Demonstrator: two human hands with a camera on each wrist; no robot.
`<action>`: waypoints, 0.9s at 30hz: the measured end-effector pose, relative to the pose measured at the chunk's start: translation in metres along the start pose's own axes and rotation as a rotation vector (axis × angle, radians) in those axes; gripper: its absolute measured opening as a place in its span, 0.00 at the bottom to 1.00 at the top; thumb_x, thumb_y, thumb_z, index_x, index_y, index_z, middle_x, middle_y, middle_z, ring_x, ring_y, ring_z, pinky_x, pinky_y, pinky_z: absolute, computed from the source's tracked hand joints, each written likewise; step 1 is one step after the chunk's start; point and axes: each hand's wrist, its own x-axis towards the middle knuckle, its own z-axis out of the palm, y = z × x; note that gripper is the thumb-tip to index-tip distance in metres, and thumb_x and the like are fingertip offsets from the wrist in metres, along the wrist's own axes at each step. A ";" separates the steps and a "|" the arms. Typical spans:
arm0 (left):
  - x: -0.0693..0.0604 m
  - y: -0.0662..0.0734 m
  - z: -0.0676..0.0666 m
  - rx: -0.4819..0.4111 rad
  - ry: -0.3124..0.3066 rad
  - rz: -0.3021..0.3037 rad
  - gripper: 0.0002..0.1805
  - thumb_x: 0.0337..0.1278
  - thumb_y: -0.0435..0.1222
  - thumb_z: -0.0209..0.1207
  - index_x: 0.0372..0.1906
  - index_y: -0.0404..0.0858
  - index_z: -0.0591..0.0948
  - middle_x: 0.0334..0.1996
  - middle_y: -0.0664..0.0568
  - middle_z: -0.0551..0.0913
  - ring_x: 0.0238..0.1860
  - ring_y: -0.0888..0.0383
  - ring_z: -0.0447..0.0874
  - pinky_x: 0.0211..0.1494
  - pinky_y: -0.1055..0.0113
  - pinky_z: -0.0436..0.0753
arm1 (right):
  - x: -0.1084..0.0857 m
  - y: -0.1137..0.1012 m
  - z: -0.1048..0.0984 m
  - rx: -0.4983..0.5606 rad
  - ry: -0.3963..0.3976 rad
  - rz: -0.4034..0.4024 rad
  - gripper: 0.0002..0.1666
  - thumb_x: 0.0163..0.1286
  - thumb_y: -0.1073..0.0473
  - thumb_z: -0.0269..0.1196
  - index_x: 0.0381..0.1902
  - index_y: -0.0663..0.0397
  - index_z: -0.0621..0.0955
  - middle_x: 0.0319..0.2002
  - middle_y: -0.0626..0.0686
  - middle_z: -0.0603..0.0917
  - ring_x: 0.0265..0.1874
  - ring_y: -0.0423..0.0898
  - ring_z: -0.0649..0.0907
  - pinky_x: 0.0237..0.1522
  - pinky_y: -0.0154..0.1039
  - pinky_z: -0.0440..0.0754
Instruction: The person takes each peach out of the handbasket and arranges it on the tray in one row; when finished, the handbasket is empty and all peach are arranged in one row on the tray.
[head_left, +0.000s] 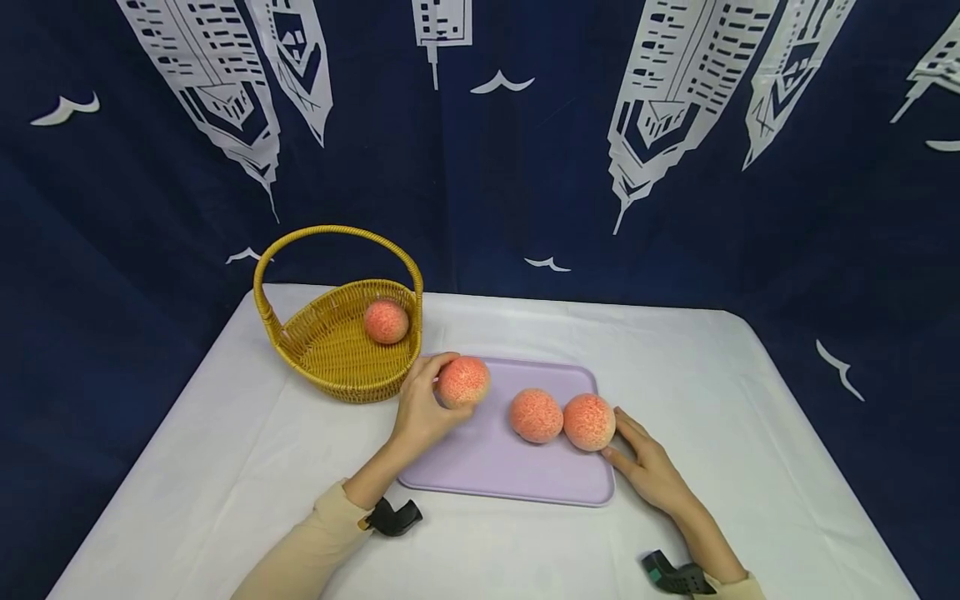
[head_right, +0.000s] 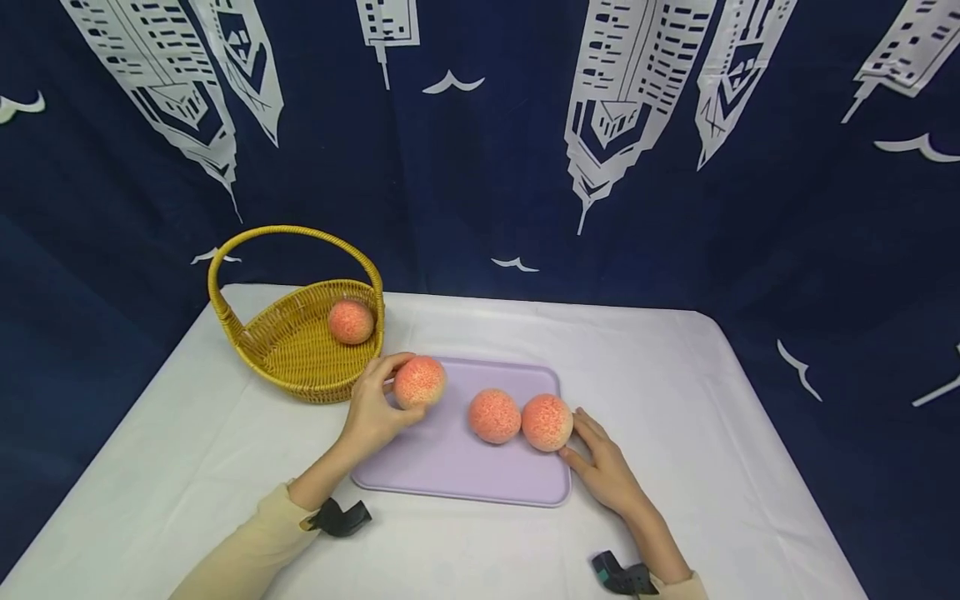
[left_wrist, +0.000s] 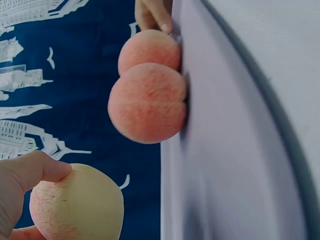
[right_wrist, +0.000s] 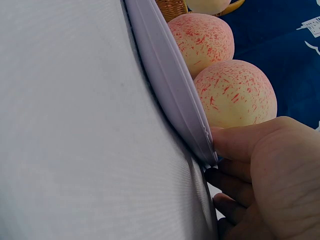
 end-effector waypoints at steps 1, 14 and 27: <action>-0.001 -0.001 0.002 0.005 -0.012 -0.001 0.36 0.27 0.33 0.74 0.54 0.38 0.79 0.47 0.42 0.78 0.48 0.47 0.79 0.51 0.52 0.80 | 0.000 0.000 0.000 0.000 0.002 0.000 0.36 0.69 0.57 0.61 0.68 0.72 0.65 0.70 0.73 0.61 0.70 0.72 0.60 0.65 0.71 0.59; -0.016 -0.015 0.024 0.023 -0.136 -0.085 0.36 0.27 0.30 0.75 0.53 0.39 0.77 0.50 0.42 0.79 0.53 0.44 0.78 0.58 0.43 0.75 | -0.004 -0.002 0.001 -0.002 0.006 0.005 0.36 0.69 0.57 0.62 0.69 0.71 0.65 0.70 0.72 0.62 0.69 0.72 0.60 0.65 0.68 0.60; -0.016 -0.019 0.032 0.027 -0.169 -0.088 0.36 0.29 0.33 0.76 0.52 0.37 0.75 0.45 0.43 0.80 0.49 0.45 0.79 0.56 0.45 0.77 | -0.002 -0.005 -0.001 0.002 0.031 -0.031 0.35 0.69 0.58 0.62 0.68 0.71 0.66 0.70 0.72 0.63 0.69 0.72 0.62 0.60 0.14 0.45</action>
